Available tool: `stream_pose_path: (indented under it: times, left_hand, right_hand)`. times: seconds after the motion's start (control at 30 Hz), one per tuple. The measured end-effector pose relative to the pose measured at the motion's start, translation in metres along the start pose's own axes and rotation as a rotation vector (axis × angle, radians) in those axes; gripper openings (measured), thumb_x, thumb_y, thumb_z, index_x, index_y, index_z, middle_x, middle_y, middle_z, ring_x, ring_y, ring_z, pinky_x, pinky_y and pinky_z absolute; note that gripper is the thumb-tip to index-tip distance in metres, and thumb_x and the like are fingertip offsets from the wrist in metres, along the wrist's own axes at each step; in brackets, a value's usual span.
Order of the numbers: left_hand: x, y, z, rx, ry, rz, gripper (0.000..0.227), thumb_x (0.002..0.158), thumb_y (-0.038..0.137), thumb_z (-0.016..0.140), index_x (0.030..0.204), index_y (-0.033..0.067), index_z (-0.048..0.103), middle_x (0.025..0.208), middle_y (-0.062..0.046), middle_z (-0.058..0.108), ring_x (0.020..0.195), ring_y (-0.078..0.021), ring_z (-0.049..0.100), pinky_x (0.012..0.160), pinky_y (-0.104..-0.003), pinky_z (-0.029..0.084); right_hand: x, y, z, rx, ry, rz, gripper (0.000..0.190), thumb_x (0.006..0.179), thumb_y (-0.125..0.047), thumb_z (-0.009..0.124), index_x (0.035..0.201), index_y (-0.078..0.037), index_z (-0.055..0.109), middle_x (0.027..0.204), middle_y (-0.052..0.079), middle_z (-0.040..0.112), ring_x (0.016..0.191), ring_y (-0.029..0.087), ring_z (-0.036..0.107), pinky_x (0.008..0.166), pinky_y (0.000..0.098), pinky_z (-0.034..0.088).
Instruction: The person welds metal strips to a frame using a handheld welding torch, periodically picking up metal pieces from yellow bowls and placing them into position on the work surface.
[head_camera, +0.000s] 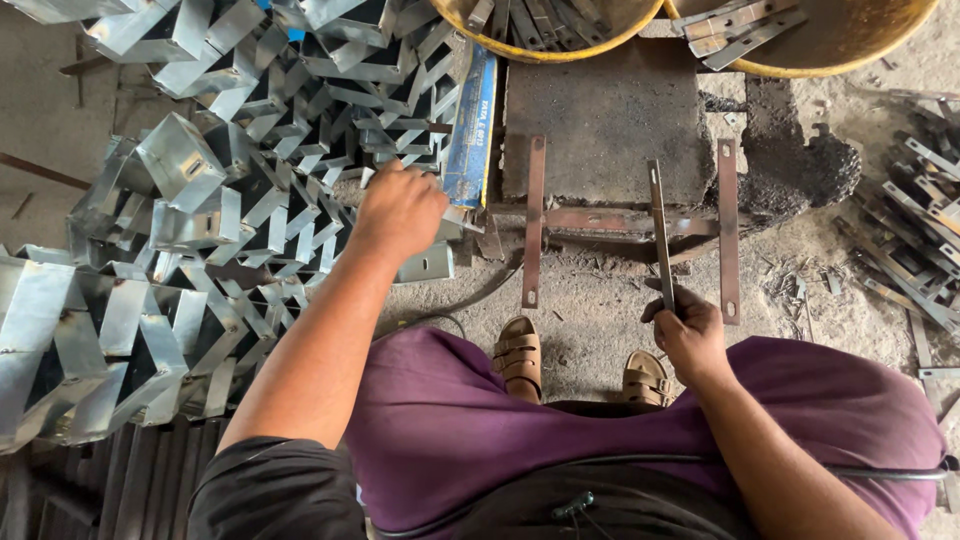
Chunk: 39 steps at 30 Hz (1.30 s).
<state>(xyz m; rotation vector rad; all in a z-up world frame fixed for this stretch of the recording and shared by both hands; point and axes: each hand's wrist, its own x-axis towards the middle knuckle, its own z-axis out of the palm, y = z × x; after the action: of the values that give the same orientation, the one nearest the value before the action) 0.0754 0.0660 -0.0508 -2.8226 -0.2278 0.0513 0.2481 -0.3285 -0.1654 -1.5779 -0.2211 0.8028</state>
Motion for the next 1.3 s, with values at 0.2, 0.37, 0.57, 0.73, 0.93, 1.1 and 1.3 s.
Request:
stream_pose_path:
  times: [0.2,0.37,0.57,0.73,0.93,1.1,1.3]
  left_hand:
    - [0.002,-0.010,0.001,-0.035,0.185,-0.004,0.020,0.076,0.021,0.062,0.084,0.0206,0.079,0.097,-0.005,0.076,0.095,-0.0218,0.070,0.091,-0.042,0.046]
    - [0.010,0.010,-0.012,0.130,-0.215,-0.067,0.019,0.092,0.017,0.059,0.090,0.0178,0.078,0.101,-0.006,0.077,0.100,-0.0228,0.072,0.093,-0.041,0.052]
    - [-0.030,0.037,-0.034,0.075,-0.318,-0.175,0.015,0.092,0.016,0.062,0.095,0.0139,0.077,0.102,-0.007,0.076,0.098,-0.0243,0.074,0.080,-0.043,0.059]
    - [-0.052,0.040,-0.052,-0.722,-0.210,-0.663,0.032,0.100,0.032,0.063,0.126,0.0124,0.061,0.094,-0.011,0.075,0.081,-0.0295,0.075,0.076,-0.045,0.062]
    - [-0.015,0.125,0.006,-1.580,0.002,-0.789,0.058,0.087,0.025,0.071,0.141,0.0134,0.053,0.081,-0.009,0.077,0.060,-0.0190,0.072,0.060,-0.040,0.062]
    - [0.029,0.162,0.037,-1.134,0.339,-0.758,0.037,0.086,0.028,0.073,0.118,0.0103,0.076,0.082,-0.015,0.077,0.073,-0.0266,0.075,0.069,-0.040,0.059]
    - [0.056,0.165,0.081,-0.971,0.522,-0.785,0.031,0.084,0.026,0.076,0.106,0.0032,0.078,0.093,-0.022,0.076,0.088,-0.0371,0.073,0.081,-0.044,0.058]
  right_hand:
    - [0.003,0.009,-0.013,0.003,0.019,0.026,0.036,0.088,0.010,0.052,0.122,0.007,0.064,0.076,0.006,0.066,0.050,0.007,0.045,0.041,0.0240,0.033]
    - [-0.005,-0.001,-0.021,0.014,-0.006,-0.116,0.039,0.089,0.007,0.053,0.125,0.003,0.067,0.073,0.004,0.063,0.050,0.006,0.048,0.042,0.0230,0.035]
    - [-0.015,-0.005,-0.032,0.081,-0.001,-0.061,0.039,0.089,0.007,0.053,0.124,0.001,0.066,0.072,0.003,0.065,0.047,0.006,0.044,0.040,0.0237,0.031]
    - [-0.018,-0.014,-0.032,0.099,-0.001,-0.087,0.031,0.089,0.007,0.054,0.116,0.004,0.069,0.063,0.003,0.061,0.045,0.008,0.045,0.039,0.0252,0.034]
    - [-0.016,-0.009,-0.029,0.115,0.048,-0.076,0.013,0.094,0.000,0.055,0.095,0.007,0.067,0.054,0.002,0.052,0.039,0.009,0.041,0.036,0.0277,0.029]
    - [-0.015,0.009,-0.032,0.067,0.085,-0.124,0.012,0.093,-0.001,0.059,0.099,0.004,0.069,0.058,0.000,0.054,0.043,0.007,0.044,0.038,0.0262,0.032]
    - [-0.026,0.008,-0.036,-0.037,0.103,-0.128,0.034,0.092,-0.001,0.060,0.124,-0.001,0.070,0.068,0.001,0.062,0.047,0.004,0.045,0.040,0.0238,0.033]
